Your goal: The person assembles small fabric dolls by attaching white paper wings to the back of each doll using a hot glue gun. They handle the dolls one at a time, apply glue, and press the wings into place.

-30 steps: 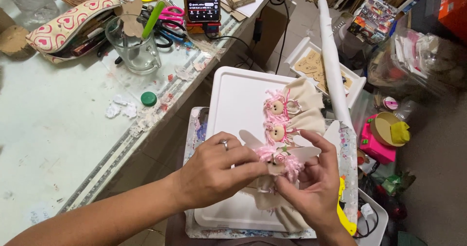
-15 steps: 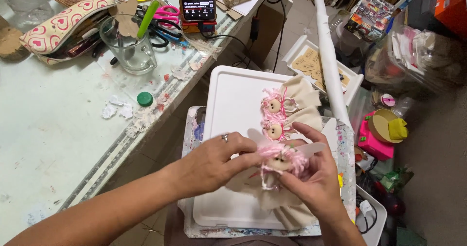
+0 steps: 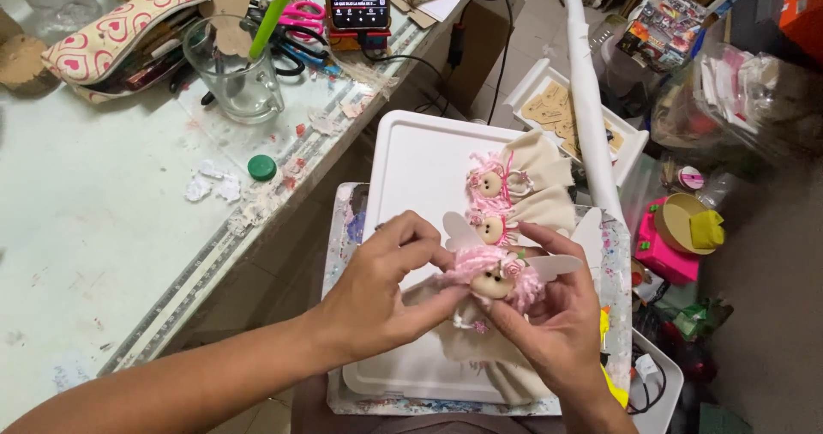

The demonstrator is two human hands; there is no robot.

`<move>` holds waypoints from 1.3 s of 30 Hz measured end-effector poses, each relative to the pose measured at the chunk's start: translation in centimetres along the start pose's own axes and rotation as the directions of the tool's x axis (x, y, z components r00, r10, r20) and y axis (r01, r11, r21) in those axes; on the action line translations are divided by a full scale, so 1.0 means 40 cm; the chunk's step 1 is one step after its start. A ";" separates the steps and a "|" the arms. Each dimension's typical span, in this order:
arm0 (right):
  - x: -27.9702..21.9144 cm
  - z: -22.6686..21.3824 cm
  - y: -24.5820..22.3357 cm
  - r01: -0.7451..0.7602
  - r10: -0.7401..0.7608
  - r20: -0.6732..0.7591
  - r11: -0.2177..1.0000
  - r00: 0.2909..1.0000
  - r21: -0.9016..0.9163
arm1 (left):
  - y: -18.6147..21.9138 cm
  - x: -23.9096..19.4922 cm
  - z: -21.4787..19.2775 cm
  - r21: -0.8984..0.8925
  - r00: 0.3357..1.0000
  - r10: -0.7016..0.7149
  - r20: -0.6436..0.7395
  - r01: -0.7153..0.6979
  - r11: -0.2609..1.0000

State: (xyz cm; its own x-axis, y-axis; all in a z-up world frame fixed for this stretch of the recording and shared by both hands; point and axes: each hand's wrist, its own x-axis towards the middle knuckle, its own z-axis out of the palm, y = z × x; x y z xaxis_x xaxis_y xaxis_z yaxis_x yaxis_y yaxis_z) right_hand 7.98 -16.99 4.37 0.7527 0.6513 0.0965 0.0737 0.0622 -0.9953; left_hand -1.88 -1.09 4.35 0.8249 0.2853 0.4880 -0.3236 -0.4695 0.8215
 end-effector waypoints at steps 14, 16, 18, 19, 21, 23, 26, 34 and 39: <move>0.015 -0.013 -0.009 -0.064 0.066 -0.029 0.996 0.997 0.059 | -0.028 0.011 -0.016 0.128 0.982 0.129 -0.134 -0.112 0.985; 0.011 -0.006 -0.006 -0.027 0.026 0.014 0.994 1.000 0.102 | -0.035 0.000 -0.005 0.181 0.925 0.378 -0.036 -0.366 0.913; 0.005 -0.004 -0.002 -0.012 0.009 0.027 0.994 1.000 0.109 | -0.029 0.000 0.000 0.175 0.928 0.372 0.000 -0.366 0.914; 0.002 -0.003 -0.001 0.003 -0.008 0.037 0.993 0.999 0.116 | -0.025 -0.001 0.003 0.166 0.930 0.365 0.038 -0.367 0.915; 0.000 0.005 0.001 0.004 -0.005 0.011 0.997 1.000 0.080 | -0.023 -0.004 0.000 0.149 0.940 0.342 0.014 -0.340 0.928; -0.001 0.010 -0.002 0.007 -0.006 -0.022 0.999 1.000 0.043 | -0.025 -0.007 0.003 0.129 0.946 0.323 -0.006 -0.320 0.939; 0.002 0.014 -0.008 0.046 -0.050 -0.069 0.997 0.996 -0.058 | -0.024 -0.013 0.011 0.142 0.939 0.343 -0.027 -0.336 0.931; 0.005 0.002 -0.021 0.069 -0.073 -0.071 0.996 0.995 -0.064 | -0.034 -0.008 -0.009 0.121 0.966 0.218 -0.141 -0.201 0.972; -0.003 0.000 -0.024 0.031 -0.025 0.084 0.997 0.996 -0.070 | -0.013 0.010 -0.020 -0.085 0.994 0.015 0.112 -0.005 0.996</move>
State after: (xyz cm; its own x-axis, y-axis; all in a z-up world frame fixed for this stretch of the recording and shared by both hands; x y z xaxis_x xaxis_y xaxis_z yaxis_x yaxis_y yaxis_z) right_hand 7.82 -17.13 5.33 0.6933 0.7105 0.1206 0.1421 0.0292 -0.9894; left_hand -1.75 -0.07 4.36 0.8669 0.1826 0.4638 -0.3660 -0.3985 0.8410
